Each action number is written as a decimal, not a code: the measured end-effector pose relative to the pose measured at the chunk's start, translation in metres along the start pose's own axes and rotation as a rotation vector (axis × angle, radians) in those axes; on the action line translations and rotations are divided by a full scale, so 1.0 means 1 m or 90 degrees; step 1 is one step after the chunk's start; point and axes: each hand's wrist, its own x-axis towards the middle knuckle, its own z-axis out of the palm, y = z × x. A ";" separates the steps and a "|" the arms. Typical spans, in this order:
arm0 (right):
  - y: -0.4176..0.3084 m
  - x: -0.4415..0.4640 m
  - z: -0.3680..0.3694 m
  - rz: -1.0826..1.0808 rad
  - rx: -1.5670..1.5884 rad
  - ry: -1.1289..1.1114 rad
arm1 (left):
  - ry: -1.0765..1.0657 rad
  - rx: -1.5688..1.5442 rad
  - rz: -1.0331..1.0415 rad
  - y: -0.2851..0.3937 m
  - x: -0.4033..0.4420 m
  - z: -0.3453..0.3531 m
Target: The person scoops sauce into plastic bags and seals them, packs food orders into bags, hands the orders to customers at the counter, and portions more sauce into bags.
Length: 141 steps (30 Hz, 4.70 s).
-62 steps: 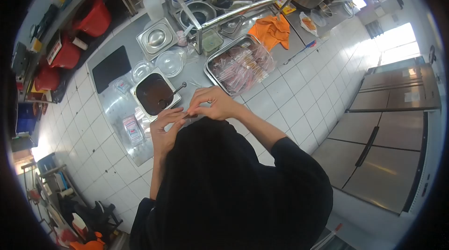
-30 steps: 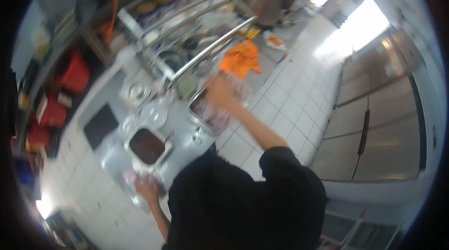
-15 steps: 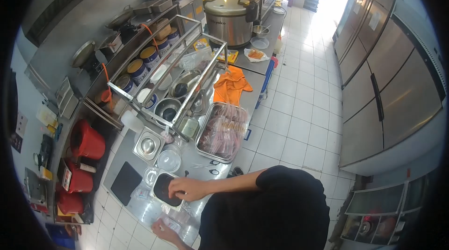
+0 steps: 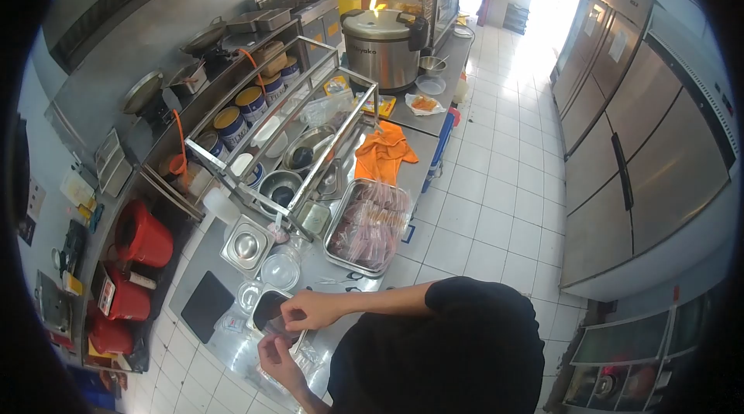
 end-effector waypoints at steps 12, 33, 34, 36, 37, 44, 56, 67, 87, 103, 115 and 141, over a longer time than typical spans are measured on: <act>-0.005 -0.019 0.014 -0.111 -0.219 0.244 | -0.084 0.020 -0.102 -0.004 0.006 -0.005; 0.027 -0.008 0.035 -0.070 -0.202 -0.024 | -0.221 0.135 -0.119 0.003 -0.001 -0.002; 0.031 -0.008 0.040 -0.061 -0.199 -0.001 | -0.209 0.166 -0.130 0.006 0.000 -0.001; 0.036 -0.006 0.045 -0.039 -0.220 0.063 | -0.162 0.216 -0.152 0.006 0.000 -0.003; 0.036 -0.003 0.043 -0.025 -0.249 0.104 | -0.171 0.278 -0.111 -0.001 0.000 -0.007; 0.022 -0.006 0.046 -0.054 -0.301 0.014 | -0.062 0.373 0.001 0.011 0.000 0.004; 0.020 0.012 0.042 0.151 -0.148 0.048 | -0.075 0.415 -0.053 0.013 0.008 -0.016; -0.006 0.008 0.038 0.097 -0.165 -0.002 | -0.069 0.431 0.259 -0.007 -0.002 -0.011; 0.013 -0.017 0.042 0.097 -0.058 -0.103 | -0.193 0.389 0.224 -0.050 -0.015 -0.021; 0.149 0.047 0.007 0.144 0.028 0.056 | 0.073 0.336 -0.064 -0.052 -0.006 -0.093; 0.172 0.029 -0.007 0.365 0.585 0.146 | 0.083 0.360 0.017 -0.062 0.008 -0.097; 0.000 0.016 -0.054 0.024 0.544 0.305 | -0.001 0.510 0.051 -0.051 0.070 -0.027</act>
